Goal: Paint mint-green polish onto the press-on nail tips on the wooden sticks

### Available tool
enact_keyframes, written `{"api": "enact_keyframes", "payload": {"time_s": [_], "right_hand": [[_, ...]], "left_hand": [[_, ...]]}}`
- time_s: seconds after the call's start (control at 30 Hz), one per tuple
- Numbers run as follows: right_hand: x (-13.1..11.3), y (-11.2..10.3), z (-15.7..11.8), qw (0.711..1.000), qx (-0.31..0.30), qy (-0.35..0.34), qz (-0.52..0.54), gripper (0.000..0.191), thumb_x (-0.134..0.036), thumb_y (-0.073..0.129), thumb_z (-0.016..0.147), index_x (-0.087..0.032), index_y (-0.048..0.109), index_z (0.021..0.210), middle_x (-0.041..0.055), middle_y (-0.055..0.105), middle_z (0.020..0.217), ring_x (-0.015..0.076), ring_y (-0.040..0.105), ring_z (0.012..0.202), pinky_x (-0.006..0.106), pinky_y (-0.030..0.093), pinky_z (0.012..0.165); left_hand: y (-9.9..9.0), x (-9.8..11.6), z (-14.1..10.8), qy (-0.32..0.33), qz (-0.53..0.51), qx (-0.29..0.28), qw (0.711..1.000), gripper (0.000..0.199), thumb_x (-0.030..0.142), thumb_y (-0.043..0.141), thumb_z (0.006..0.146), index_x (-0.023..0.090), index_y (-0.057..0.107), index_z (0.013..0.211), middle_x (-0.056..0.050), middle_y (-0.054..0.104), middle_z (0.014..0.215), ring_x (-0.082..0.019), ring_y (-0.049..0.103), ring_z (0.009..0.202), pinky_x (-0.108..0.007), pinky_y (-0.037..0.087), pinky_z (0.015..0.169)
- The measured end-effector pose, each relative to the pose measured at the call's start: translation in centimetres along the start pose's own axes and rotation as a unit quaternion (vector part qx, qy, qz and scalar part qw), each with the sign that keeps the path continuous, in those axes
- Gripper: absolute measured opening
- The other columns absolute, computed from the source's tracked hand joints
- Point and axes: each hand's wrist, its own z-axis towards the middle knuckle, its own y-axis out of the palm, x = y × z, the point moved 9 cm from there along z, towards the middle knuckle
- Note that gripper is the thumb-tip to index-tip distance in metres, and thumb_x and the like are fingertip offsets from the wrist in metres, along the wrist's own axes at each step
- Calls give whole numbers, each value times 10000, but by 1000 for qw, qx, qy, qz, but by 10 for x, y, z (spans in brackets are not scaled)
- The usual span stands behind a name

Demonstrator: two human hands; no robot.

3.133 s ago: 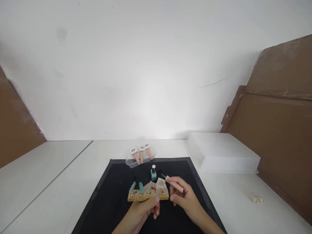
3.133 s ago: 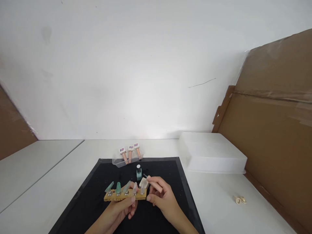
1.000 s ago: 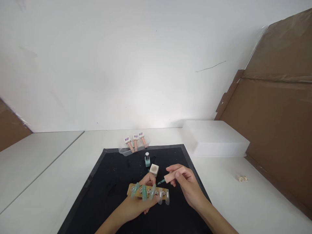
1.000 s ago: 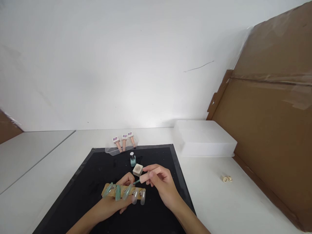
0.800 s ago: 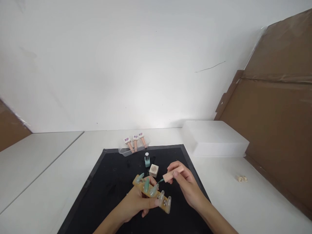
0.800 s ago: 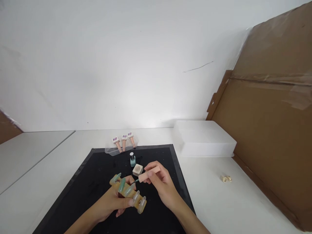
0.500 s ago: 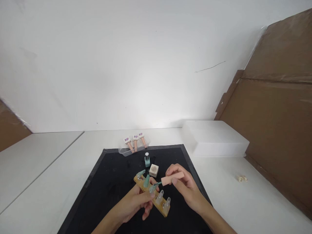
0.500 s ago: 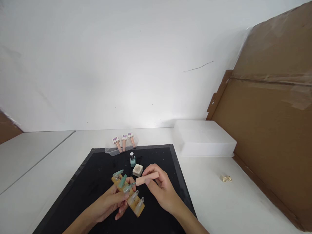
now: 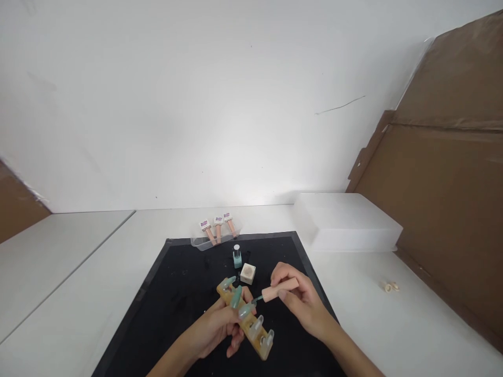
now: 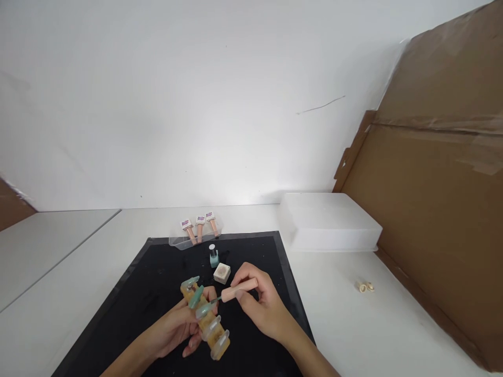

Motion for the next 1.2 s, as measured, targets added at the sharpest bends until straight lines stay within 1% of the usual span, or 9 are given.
{"api": "enact_keyframes", "payload": {"time_s": [0.13,0.2,0.3,0.5,0.6,0.77,0.97,1.1,1.2], "right_hand": [[15,-7,-2,997,24,29,70,130,-348,550,869,-229,598,887,-7,495,741,132,446,598,257,360,562],[20,-5,-2,992,15,42,116,131,-345,572,859,-230,604,913,-4,509,746,131,472,593,261,380,562],[19,1,-2,988,-5,47,146,155,-360,631,814,-215,613,869,5,512,751,144,484,628,274,389,586],[16,8,-3,991,-14,68,111,215,-400,601,829,-202,609,746,-6,491,673,145,429,619,266,347,574],[11,12,-4,995,-32,53,80,199,-384,581,846,-204,618,769,0,520,705,143,447,627,263,352,579],[2,15,-3,998,-50,31,0,110,-279,545,874,-210,617,827,-5,549,687,139,471,614,260,374,581],[-2,6,1,997,-14,28,-71,125,-210,530,860,-196,598,756,-2,550,655,140,470,582,254,364,537],[-2,0,-1,998,8,16,-55,128,-233,527,867,-202,590,760,-2,552,668,142,480,594,255,368,549],[-5,8,-2,999,-27,-6,-27,116,-254,539,861,-205,605,779,-7,544,657,140,477,584,259,368,550]], "left_hand": [[-1,-1,0,7,-2,-10,1000,227,316,646,667,185,492,770,68,481,461,-45,370,324,-130,325,291],[-2,-2,-1,5,2,-10,1000,223,321,639,683,191,488,784,73,474,450,-47,355,325,-130,313,292],[-3,-3,-1,4,4,3,1000,242,338,649,689,201,459,751,82,459,441,-44,334,326,-128,304,297],[3,2,1,24,26,-5,999,284,372,663,708,203,434,701,105,368,466,-29,283,346,-124,304,317],[3,3,2,25,33,5,999,288,382,659,716,206,431,705,110,344,468,-28,266,347,-122,294,312],[4,1,3,16,47,9,999,300,400,651,728,210,421,701,111,324,467,-33,259,355,-123,297,307],[3,1,4,23,37,5,999,307,419,641,738,208,419,703,107,339,490,-29,256,359,-123,302,307],[3,2,4,21,38,11,999,323,430,650,730,204,422,694,103,347,497,-29,271,365,-124,309,310],[4,3,4,22,45,19,999,331,444,646,731,204,422,693,105,329,493,-28,269,365,-123,307,313]]}}
